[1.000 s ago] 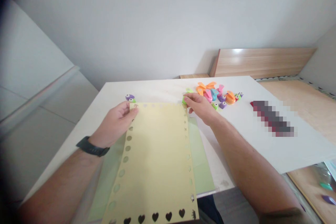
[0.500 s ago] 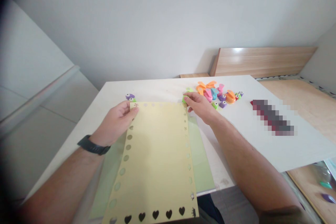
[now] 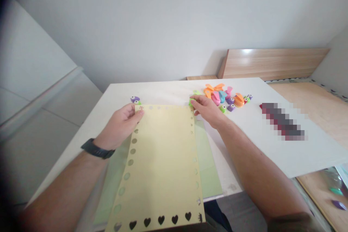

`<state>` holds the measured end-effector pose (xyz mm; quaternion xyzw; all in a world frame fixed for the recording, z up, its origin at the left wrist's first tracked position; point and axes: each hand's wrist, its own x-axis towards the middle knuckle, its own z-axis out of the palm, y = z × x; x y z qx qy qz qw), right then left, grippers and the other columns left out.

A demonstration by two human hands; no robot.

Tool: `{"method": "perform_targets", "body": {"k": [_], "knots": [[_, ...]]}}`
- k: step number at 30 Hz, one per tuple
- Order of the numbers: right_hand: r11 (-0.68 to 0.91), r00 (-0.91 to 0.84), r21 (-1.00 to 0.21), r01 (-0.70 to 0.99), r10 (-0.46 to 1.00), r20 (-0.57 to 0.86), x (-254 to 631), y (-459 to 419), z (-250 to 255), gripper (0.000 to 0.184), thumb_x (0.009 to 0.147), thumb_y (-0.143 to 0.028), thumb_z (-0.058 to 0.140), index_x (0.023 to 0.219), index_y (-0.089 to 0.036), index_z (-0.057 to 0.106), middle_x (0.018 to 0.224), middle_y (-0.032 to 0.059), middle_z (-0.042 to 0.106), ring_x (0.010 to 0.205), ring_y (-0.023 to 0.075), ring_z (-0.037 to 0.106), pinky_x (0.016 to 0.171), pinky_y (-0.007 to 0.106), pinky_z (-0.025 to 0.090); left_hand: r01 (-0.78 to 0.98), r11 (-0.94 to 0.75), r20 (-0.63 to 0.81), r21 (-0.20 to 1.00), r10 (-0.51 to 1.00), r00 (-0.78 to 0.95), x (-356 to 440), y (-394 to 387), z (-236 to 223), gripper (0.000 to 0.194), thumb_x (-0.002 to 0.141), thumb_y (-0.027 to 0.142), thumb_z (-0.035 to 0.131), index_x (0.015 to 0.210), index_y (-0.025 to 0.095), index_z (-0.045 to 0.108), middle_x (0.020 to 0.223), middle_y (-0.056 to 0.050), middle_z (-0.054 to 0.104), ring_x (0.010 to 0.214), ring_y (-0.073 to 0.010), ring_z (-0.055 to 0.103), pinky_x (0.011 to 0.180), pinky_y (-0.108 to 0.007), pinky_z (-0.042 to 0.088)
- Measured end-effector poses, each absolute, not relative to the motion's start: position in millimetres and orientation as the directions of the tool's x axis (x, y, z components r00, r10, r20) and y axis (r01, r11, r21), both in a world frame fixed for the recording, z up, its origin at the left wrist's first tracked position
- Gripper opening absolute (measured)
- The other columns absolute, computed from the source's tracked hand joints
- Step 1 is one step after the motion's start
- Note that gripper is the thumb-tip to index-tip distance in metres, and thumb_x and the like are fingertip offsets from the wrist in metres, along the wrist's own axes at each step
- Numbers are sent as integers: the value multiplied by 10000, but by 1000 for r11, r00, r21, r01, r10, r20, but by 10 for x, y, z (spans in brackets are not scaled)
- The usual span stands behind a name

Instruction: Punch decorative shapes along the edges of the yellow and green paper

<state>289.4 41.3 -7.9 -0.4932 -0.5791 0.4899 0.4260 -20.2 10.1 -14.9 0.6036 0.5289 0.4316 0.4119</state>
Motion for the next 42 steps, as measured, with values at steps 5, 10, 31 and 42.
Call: {"method": "perform_targets", "body": {"k": [5, 10, 31, 42], "knots": [[13, -168, -993, 117, 986, -7, 2908, 427, -89, 394, 855, -481, 691, 1137, -207, 667, 905, 25, 648, 793, 136, 583, 648, 275, 501, 285, -98, 86, 953, 995, 54, -206, 114, -165, 226, 873, 411, 628, 992, 220, 633, 956, -37, 737, 817, -211, 668, 723, -305, 518], [6, -172, -997, 79, 985, -8, 2922, 443, -114, 388, 853, -465, 701, 1140, -206, 665, 916, 27, 650, 797, 137, 591, 648, 277, 501, 343, -83, 76, 936, 997, 34, -211, 118, -166, 248, 861, 448, 628, 936, 212, 620, 900, -35, 730, 773, -206, 651, 679, -293, 506], [4, -178, -996, 91, 984, -12, 2934, 436, -99, 406, 855, -485, 699, 1140, -199, 655, 846, 17, 641, 732, 124, 576, 608, 262, 481, 315, -80, 69, 946, 997, 46, -202, 101, -137, 246, 863, 462, 632, 897, 223, 586, 901, -29, 720, 797, -207, 656, 699, -293, 504], [-1, -193, -997, 81, 981, -17, 2970, 440, -108, 380, 849, -466, 703, 1133, -216, 671, 898, 26, 655, 765, 132, 589, 612, 259, 489, 332, -55, 54, 942, 998, 11, -211, 105, -156, 295, 830, 496, 665, 913, 217, 611, 853, -24, 710, 740, -201, 630, 674, -296, 493]]}}
